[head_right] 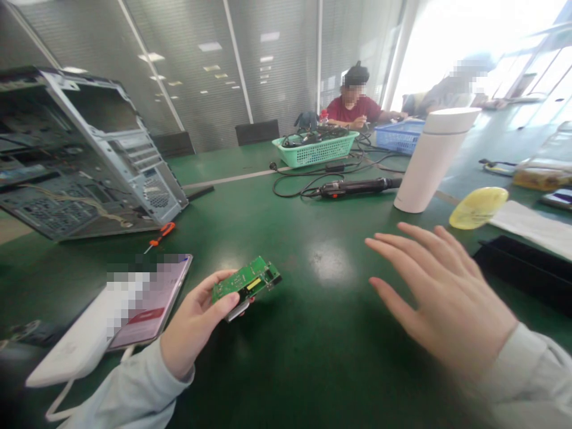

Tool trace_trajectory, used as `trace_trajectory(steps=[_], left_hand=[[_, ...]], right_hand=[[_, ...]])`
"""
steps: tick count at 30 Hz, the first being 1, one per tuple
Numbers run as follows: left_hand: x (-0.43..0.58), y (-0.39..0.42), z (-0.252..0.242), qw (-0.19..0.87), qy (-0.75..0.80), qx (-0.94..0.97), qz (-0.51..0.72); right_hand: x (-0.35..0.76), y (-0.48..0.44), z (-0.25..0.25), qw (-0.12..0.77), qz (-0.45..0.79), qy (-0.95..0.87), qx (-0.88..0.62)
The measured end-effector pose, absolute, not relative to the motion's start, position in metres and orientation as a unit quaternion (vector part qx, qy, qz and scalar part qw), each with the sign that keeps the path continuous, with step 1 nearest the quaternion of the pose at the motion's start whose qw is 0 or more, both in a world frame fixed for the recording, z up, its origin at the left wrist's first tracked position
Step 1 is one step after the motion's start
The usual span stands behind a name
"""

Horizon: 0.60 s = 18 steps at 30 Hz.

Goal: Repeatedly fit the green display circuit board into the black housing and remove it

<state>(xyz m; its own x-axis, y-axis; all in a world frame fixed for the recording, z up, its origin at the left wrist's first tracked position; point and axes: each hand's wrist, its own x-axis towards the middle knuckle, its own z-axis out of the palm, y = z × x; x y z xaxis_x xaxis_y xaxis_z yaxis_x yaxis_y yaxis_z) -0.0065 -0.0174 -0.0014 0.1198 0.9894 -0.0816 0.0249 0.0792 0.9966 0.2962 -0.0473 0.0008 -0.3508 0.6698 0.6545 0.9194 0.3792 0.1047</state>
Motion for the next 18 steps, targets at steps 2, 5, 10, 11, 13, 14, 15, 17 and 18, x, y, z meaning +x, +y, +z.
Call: trace_trajectory(steps=[2,5,10,11,13,14,15,17,18], left_hand=[[-0.007,-0.020,0.000,0.481,0.484,0.596,0.423],[-0.007,-0.026,0.003,0.346,0.450,0.731,0.378],[-0.007,-0.029,0.003,0.251,0.387,0.820,0.338],[-0.008,-0.029,0.002,0.246,0.384,0.825,0.332],[-0.010,-0.027,-0.001,0.248,0.390,0.825,0.325],[-0.011,-0.026,-0.002,0.261,0.396,0.819,0.324],[-0.012,-0.025,-0.003,0.281,0.402,0.810,0.322],[-0.013,-0.024,-0.007,0.332,0.407,0.788,0.322],[-0.014,-0.024,-0.009,0.354,0.404,0.779,0.322]], right_hand=[[0.268,-0.048,0.006,0.279,-0.206,-0.821,-0.454],[0.233,-0.045,0.011,0.271,-0.147,-0.863,-0.400],[0.193,-0.029,0.006,0.315,-0.093,-0.887,-0.325],[0.189,-0.026,0.004,0.325,-0.088,-0.886,-0.319],[0.185,-0.023,0.000,0.330,-0.080,-0.887,-0.315],[0.185,-0.022,-0.002,0.328,-0.073,-0.887,-0.318],[0.186,-0.023,-0.002,0.325,-0.061,-0.887,-0.322],[0.189,-0.026,-0.002,0.321,-0.022,-0.889,-0.325],[0.191,-0.028,-0.001,0.320,0.004,-0.889,-0.328]])
